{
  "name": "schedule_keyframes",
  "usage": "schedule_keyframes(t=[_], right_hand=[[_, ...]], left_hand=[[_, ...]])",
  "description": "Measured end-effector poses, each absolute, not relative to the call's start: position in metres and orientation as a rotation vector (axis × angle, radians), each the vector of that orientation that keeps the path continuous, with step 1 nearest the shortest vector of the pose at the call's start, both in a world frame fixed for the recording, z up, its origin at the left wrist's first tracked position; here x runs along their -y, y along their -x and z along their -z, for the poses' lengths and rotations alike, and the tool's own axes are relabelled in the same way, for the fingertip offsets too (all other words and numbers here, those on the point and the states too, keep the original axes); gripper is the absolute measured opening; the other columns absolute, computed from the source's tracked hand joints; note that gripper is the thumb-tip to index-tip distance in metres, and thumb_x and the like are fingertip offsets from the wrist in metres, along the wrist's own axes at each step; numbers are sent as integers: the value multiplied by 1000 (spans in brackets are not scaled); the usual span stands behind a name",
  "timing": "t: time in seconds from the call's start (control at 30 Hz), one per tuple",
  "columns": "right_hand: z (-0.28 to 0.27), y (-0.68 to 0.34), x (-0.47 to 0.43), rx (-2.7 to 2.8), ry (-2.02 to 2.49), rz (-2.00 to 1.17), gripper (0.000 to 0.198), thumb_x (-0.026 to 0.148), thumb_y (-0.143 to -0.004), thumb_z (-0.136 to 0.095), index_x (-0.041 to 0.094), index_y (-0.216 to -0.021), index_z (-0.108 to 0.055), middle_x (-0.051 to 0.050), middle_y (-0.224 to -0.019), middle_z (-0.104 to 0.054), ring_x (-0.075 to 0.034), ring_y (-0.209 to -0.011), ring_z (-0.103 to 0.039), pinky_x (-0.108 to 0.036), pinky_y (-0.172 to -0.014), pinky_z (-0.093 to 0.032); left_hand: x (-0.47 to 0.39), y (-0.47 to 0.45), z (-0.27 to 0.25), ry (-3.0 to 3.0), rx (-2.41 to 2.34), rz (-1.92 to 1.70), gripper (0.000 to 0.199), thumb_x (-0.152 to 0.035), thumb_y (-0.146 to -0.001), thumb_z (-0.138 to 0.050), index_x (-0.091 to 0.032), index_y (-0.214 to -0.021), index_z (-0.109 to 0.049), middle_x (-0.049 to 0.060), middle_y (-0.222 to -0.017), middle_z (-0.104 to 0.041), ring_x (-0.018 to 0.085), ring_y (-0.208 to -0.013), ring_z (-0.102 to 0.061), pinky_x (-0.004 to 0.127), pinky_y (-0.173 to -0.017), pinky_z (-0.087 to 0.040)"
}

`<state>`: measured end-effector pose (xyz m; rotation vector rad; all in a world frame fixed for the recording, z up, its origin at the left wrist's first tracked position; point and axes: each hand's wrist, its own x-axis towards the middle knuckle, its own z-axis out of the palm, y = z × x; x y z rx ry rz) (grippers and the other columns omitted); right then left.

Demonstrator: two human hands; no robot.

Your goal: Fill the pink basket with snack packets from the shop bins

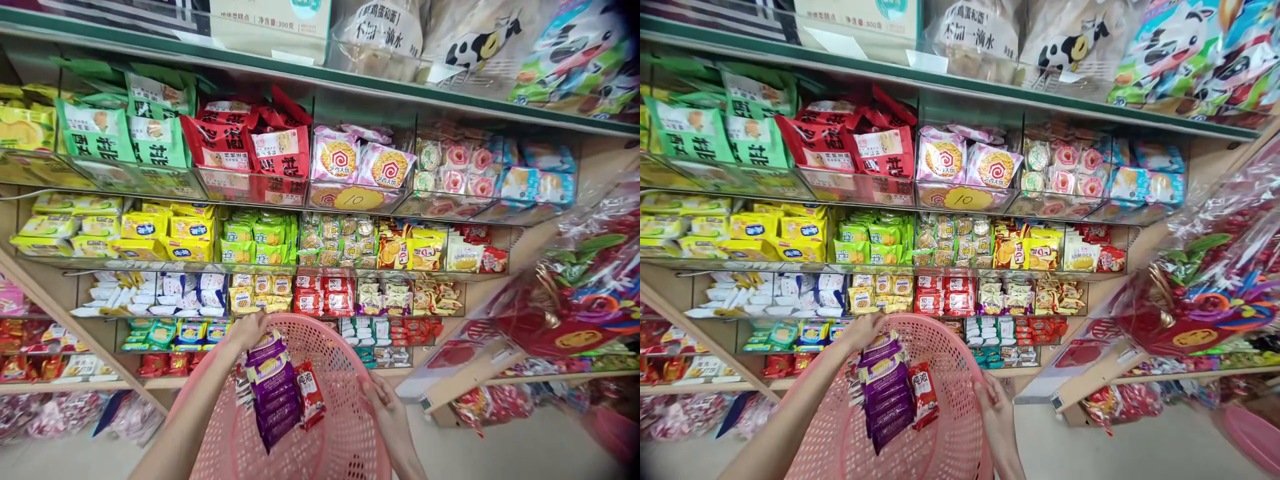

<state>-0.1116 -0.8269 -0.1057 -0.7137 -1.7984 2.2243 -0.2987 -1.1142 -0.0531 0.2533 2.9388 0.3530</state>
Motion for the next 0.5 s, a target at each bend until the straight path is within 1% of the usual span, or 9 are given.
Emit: schedule_keyframes(t=[0.13,0.33,0.5], right_hand=[[107,116,827,1809,715,-2220,58,48,-60,-74,17,-107,-62,-11,-110,-66,-28,-107,-58,-36,-81,-52],[104,123,825,1862,720,-2191,54,48,-58,-74,17,-100,-65,-11,-109,-67,-28,-101,-62,-35,-75,-54],[107,127,824,1859,763,-2194,58,49,-57,-74,17,-105,-63,-10,-112,-66,-26,-103,-61,-34,-77,-54]], left_hand=[[1115,299,59,-232,-2921,-340,53,-54,-87,-20,-20,-99,-59,15,-100,-69,30,-99,-62,40,-80,-44],[1116,300,69,-186,-2882,-355,54,-54,-86,-20,-20,-101,-60,15,-101,-69,30,-98,-63,39,-79,-45],[1115,305,71,-182,-2887,-342,55,-54,-86,-19,-20,-103,-60,15,-102,-68,31,-100,-62,40,-80,-44]])
